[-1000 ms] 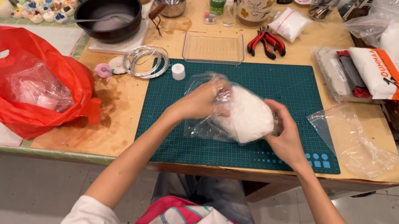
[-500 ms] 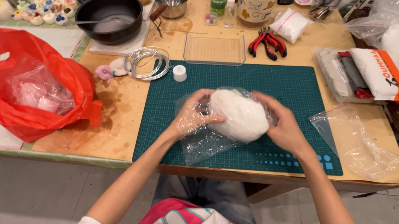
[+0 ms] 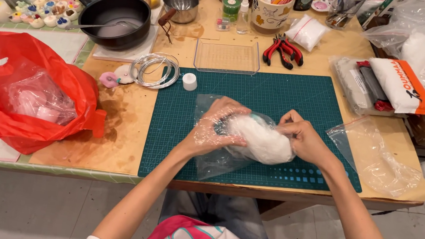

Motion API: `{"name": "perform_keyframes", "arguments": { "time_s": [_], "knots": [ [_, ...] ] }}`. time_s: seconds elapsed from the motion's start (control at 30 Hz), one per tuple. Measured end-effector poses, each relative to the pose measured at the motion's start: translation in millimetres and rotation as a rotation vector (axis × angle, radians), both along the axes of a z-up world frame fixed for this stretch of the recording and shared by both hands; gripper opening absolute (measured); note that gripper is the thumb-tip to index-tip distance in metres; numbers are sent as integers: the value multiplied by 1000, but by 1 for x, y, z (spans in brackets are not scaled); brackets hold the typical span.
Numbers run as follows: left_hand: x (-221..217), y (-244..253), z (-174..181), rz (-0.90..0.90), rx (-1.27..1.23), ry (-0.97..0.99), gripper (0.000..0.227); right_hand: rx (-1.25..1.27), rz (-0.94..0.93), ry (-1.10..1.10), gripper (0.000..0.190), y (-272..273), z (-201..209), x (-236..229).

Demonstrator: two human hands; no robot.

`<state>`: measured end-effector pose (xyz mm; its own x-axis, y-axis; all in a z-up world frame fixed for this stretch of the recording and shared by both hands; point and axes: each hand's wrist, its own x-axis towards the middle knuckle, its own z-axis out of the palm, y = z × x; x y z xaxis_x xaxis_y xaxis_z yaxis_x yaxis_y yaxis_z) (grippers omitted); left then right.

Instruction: Kneading and preparing a white clay-like craft material at a workbench.

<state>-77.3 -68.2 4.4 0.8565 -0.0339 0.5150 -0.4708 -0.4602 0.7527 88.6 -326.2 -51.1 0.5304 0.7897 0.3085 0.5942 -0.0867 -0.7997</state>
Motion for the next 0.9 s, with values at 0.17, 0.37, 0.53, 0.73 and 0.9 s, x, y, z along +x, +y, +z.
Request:
{"name": "perform_keyframes", "arguments": {
  "time_s": [0.17, 0.37, 0.53, 0.73, 0.9],
  "knots": [
    [2, -4, 5, -32, 11, -26, 59, -260, 0, -188, 34, -4, 41, -10],
    [3, -4, 1, 43, -70, 18, 58, -135, 212, 207, 62, -16, 65, -5],
    [9, -11, 5, 132, -37, -20, 53, -24, 58, 384, 46, 8, 61, -33],
    [3, -11, 4, 69, -118, -10, 56, 89, -23, 265, 40, 22, 40, -37],
    [0, -10, -6, -103, -129, -18, 55, 210, 12, 205, 34, 22, 24, -34]
  ]
}}
